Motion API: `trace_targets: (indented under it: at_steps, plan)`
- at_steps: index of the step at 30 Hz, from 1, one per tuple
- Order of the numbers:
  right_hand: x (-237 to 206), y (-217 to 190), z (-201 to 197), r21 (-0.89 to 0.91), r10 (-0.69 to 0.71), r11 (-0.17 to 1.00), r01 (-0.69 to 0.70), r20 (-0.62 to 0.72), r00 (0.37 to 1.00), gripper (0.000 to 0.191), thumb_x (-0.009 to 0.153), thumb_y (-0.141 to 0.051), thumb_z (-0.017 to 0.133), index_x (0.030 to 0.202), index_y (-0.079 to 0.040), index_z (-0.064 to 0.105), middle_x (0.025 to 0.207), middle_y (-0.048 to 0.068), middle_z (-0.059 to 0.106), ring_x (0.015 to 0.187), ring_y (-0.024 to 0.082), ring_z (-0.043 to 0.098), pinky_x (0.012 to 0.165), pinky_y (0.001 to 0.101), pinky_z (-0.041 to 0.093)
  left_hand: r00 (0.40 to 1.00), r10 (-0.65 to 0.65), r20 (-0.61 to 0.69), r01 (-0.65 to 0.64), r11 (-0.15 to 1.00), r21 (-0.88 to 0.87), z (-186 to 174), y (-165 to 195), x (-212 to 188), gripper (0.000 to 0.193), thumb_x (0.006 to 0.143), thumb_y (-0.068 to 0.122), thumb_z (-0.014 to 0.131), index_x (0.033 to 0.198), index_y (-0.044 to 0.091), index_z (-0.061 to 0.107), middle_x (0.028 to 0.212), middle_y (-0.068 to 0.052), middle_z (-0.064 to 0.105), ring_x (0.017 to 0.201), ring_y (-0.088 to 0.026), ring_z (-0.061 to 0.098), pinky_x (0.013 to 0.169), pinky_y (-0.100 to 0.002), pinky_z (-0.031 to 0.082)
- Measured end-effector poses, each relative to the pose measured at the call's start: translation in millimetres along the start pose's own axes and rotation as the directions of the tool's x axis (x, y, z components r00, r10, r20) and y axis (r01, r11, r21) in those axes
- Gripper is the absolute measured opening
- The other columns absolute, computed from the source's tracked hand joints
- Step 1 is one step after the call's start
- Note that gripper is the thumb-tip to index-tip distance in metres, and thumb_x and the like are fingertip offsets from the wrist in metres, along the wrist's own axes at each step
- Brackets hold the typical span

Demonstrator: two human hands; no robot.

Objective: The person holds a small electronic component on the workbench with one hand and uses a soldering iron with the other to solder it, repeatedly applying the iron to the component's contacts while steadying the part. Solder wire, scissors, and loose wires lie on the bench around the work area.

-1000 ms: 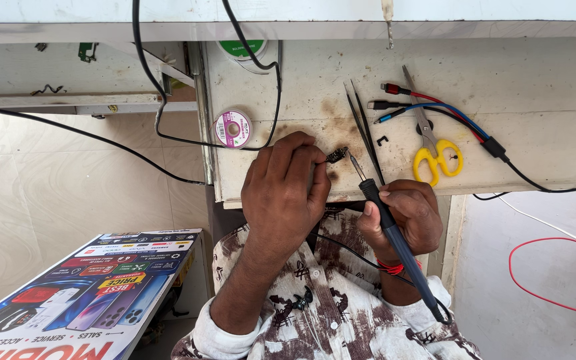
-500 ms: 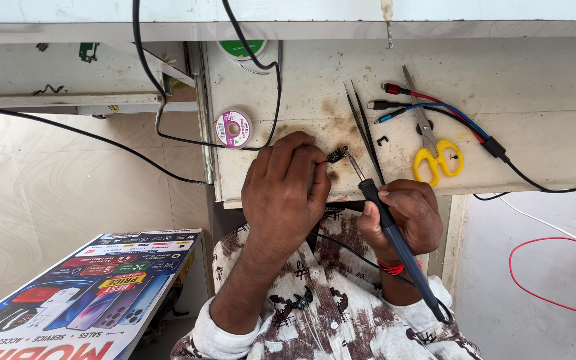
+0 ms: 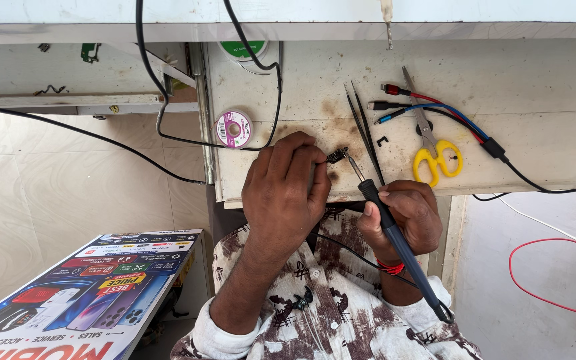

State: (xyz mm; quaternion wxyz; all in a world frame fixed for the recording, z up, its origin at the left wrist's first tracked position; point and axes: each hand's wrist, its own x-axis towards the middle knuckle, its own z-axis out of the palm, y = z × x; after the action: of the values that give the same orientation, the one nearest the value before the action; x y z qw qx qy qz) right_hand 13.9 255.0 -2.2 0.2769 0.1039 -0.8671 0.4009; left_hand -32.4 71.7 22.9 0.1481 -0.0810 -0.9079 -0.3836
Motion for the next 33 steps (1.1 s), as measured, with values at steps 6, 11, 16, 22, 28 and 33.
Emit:
trace_targets:
  at_steps: [6, 11, 16, 22, 28, 33]
  plan:
    - [-2.3, 0.9, 0.5, 0.036, 0.031, 0.999, -0.030, -0.017, 0.999, 0.022, 0.093, -0.013, 0.076, 0.099, -0.001, 0.058, 0.079, 0.012, 0.064, 0.083, 0.025, 0.067, 0.064, 0.0282, 0.053, 1.000, 0.004, -0.011, -0.004, 1.000, 0.011, 1.4, -0.5, 0.1, 0.015, 0.086, 0.010, 0.081, 0.096, 0.008, 0.070, 0.115, -0.002, 0.067, 0.093, -0.018, 0.066, 0.080, -0.034, 0.057]
    - [-3.3, 2.4, 0.2, 0.033, 0.027, 0.999, -0.026, -0.029, 0.999, 0.020, 0.094, -0.011, 0.074, 0.100, 0.000, 0.058, 0.079, 0.011, 0.064, 0.085, 0.025, 0.067, 0.066, 0.0293, 0.054, 1.000, 0.008, -0.013, -0.007, 1.000, 0.014, 1.8, 0.0, 0.0, 0.015, 0.086, 0.010, 0.081, 0.096, 0.008, 0.070, 0.114, -0.002, 0.068, 0.092, -0.018, 0.066, 0.079, -0.033, 0.057]
    - [-2.0, 3.4, 1.8, -0.003, -0.010, 1.000, 0.010, -0.038, 0.999, 0.020, 0.093, -0.011, 0.074, 0.099, -0.001, 0.058, 0.076, 0.009, 0.064, 0.084, 0.026, 0.068, 0.069, 0.0316, 0.054, 1.000, 0.013, -0.017, -0.012, 1.000, 0.014, 1.2, -0.2, 0.4, 0.015, 0.087, 0.010, 0.081, 0.096, 0.008, 0.070, 0.115, -0.002, 0.068, 0.093, -0.018, 0.067, 0.080, -0.033, 0.057]
    - [-0.7, 2.6, 1.5, 0.004, 0.003, 1.000, -0.003, -0.038, 0.999, 0.022, 0.090, -0.012, 0.076, 0.099, -0.001, 0.059, 0.077, 0.013, 0.065, 0.082, 0.026, 0.068, 0.069, 0.0311, 0.054, 1.000, 0.012, -0.015, -0.012, 1.000, 0.011, 0.7, -0.2, 0.8, 0.015, 0.087, 0.010, 0.081, 0.097, 0.008, 0.070, 0.115, -0.003, 0.068, 0.093, -0.018, 0.067, 0.080, -0.034, 0.057]
    - [-0.8, 2.3, 0.6, 0.003, 0.012, 1.000, -0.012, -0.020, 1.000, 0.022, 0.092, -0.013, 0.077, 0.100, -0.001, 0.059, 0.079, 0.013, 0.065, 0.084, 0.025, 0.068, 0.066, 0.0281, 0.054, 1.000, 0.009, -0.018, -0.008, 1.000, 0.009, 0.6, -0.3, 0.2, 0.015, 0.086, 0.010, 0.081, 0.096, 0.008, 0.070, 0.115, -0.002, 0.068, 0.093, -0.018, 0.067, 0.080, -0.034, 0.057]
    - [-1.0, 2.1, 0.2, -0.015, 0.000, 1.000, 0.000, -0.013, 1.000, 0.021, 0.094, -0.013, 0.076, 0.101, -0.002, 0.059, 0.077, 0.010, 0.064, 0.085, 0.026, 0.068, 0.069, 0.0305, 0.054, 1.000, 0.004, -0.017, -0.004, 1.000, 0.005, 1.2, -0.4, 0.2, 0.015, 0.086, 0.010, 0.081, 0.096, 0.008, 0.070, 0.115, -0.002, 0.068, 0.094, -0.019, 0.067, 0.081, -0.034, 0.057]
